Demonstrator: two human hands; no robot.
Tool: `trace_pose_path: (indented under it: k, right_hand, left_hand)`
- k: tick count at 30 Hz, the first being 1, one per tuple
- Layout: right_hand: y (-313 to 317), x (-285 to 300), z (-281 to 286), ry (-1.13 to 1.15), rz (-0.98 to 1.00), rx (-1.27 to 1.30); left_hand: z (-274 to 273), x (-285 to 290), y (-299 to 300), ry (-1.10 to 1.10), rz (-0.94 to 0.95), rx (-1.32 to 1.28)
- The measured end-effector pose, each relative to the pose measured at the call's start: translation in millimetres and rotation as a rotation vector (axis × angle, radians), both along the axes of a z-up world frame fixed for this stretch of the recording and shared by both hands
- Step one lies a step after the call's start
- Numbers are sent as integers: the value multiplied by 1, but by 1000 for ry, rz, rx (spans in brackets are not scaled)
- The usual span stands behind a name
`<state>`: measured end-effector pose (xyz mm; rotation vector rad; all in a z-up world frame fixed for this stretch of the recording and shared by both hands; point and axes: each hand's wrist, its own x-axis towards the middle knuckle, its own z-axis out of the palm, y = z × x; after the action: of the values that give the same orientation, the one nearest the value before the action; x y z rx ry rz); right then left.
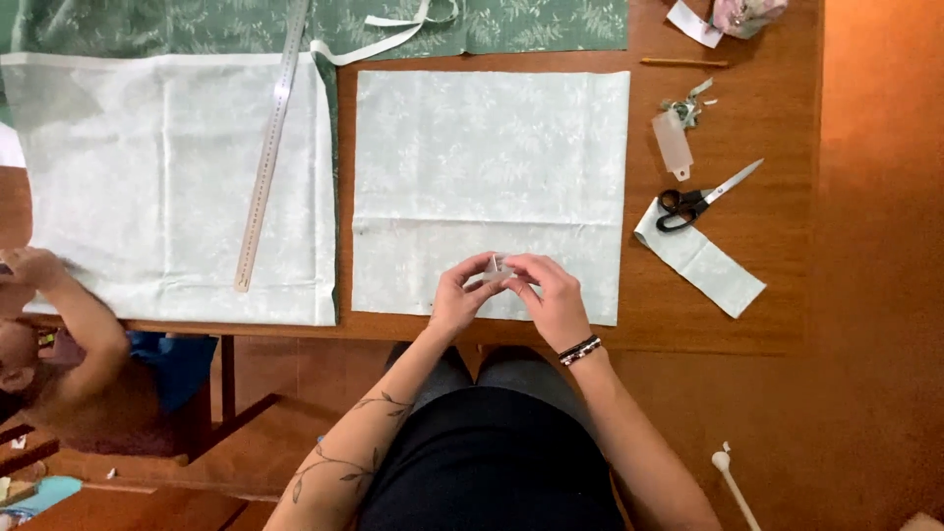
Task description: A person folds a piece of white fabric on a work table and then inspects a patterned fabric bag.
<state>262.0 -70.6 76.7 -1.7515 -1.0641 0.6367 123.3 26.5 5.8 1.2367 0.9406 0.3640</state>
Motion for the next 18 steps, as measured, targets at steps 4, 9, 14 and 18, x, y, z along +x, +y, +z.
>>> trace_pose_path:
  k: [4,9,14,18]
  right_hand:
    - [-9,4,-8,-28,8,-22]
    - [-22,11,-11,13,-23,-62]
    - [-41,34,-22,203,-183,-137]
    - [-88,97,-57,-221,-549,-242]
  left_hand:
    - [3,0,-3,57,-52,35]
    - [1,6,-13,90,-91,67]
    - [10,12,-11,162,-176,223]
    - [11,8,1,291,-299,575]
